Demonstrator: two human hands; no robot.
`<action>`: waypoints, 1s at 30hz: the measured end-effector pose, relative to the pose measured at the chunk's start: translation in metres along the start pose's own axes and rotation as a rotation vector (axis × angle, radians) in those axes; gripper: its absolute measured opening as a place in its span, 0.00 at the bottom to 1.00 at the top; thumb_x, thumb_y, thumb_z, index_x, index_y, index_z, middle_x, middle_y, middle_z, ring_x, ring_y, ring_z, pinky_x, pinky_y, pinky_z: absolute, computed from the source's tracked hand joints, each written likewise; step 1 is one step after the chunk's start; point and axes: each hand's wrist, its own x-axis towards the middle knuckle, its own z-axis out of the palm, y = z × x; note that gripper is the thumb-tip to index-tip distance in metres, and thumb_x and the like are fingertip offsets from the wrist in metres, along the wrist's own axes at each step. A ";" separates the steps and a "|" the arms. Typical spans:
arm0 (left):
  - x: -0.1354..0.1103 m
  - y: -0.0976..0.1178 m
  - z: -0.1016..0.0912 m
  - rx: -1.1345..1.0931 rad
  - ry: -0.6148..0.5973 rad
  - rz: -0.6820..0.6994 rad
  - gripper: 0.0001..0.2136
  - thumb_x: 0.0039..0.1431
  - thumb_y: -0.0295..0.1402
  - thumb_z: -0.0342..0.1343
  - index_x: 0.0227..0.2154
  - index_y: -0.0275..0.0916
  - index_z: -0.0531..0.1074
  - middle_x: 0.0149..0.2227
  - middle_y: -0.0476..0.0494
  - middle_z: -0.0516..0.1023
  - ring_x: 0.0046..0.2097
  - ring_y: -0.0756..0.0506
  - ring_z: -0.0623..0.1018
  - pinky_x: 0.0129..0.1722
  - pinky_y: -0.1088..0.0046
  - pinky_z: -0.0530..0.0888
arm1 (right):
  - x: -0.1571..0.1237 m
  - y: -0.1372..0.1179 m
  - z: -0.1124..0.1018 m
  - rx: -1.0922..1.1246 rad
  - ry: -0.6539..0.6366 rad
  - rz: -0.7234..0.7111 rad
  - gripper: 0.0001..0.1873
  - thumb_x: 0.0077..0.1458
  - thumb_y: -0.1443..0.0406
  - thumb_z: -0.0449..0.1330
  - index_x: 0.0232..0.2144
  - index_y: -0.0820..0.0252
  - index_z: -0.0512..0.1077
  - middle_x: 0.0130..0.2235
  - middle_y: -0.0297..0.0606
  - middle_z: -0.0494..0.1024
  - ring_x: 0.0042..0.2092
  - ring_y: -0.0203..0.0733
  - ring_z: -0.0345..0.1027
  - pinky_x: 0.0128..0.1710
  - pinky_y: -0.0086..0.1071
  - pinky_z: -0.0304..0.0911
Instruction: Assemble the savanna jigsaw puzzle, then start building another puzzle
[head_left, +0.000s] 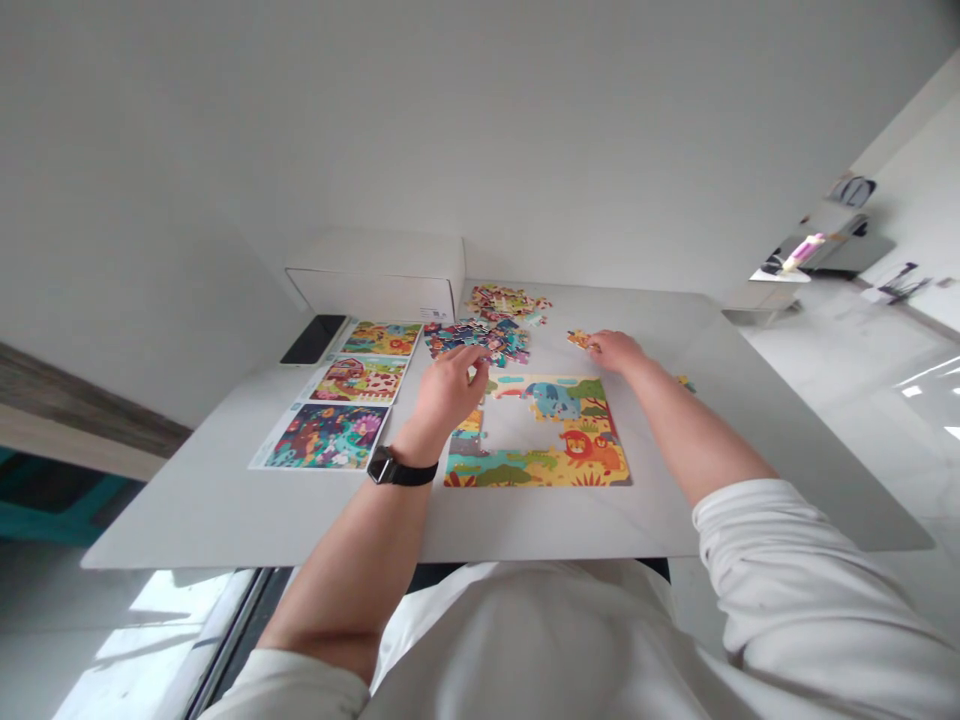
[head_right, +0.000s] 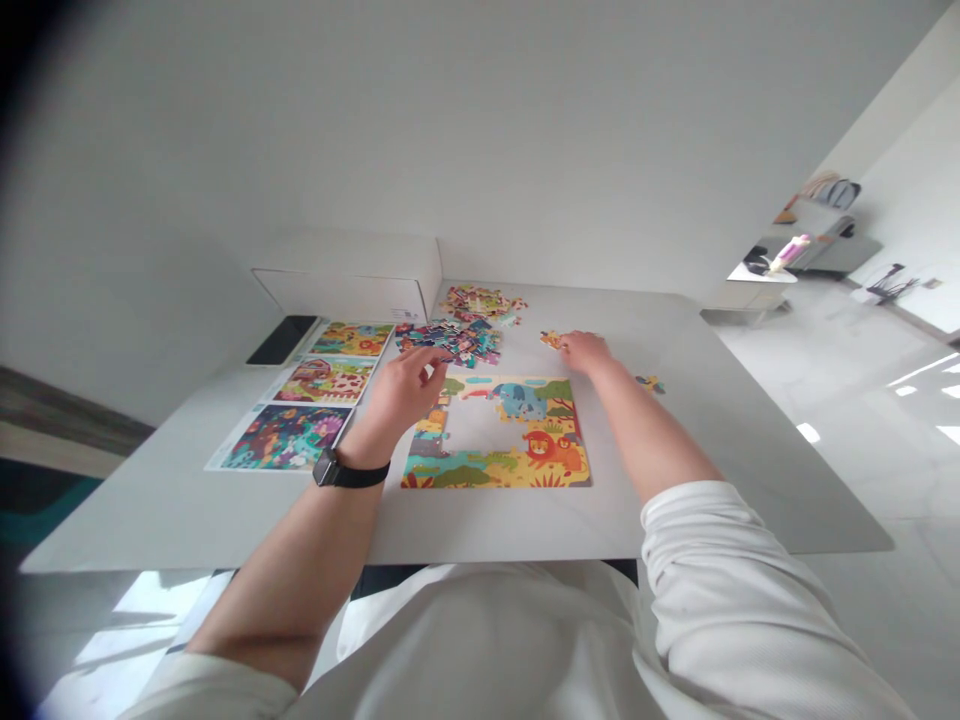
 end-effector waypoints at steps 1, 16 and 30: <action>0.000 0.000 0.000 -0.003 0.002 0.002 0.13 0.73 0.32 0.54 0.51 0.41 0.83 0.47 0.40 0.87 0.43 0.42 0.82 0.47 0.68 0.76 | -0.002 0.002 -0.002 -0.003 -0.010 0.021 0.21 0.73 0.62 0.56 0.60 0.49 0.83 0.65 0.46 0.81 0.63 0.54 0.76 0.63 0.44 0.68; 0.006 -0.013 -0.009 -0.115 0.056 -0.102 0.16 0.77 0.41 0.52 0.49 0.40 0.83 0.46 0.40 0.87 0.41 0.44 0.81 0.43 0.70 0.75 | 0.033 -0.022 -0.014 0.032 -0.057 0.263 0.28 0.63 0.54 0.71 0.64 0.50 0.79 0.63 0.52 0.81 0.63 0.64 0.75 0.60 0.52 0.70; 0.012 -0.021 0.003 -0.566 -0.003 -0.230 0.20 0.68 0.50 0.60 0.50 0.39 0.81 0.38 0.44 0.82 0.32 0.49 0.74 0.30 0.74 0.70 | -0.029 -0.052 -0.025 1.086 0.286 -0.109 0.20 0.61 0.55 0.72 0.52 0.58 0.84 0.42 0.41 0.86 0.40 0.43 0.78 0.46 0.39 0.77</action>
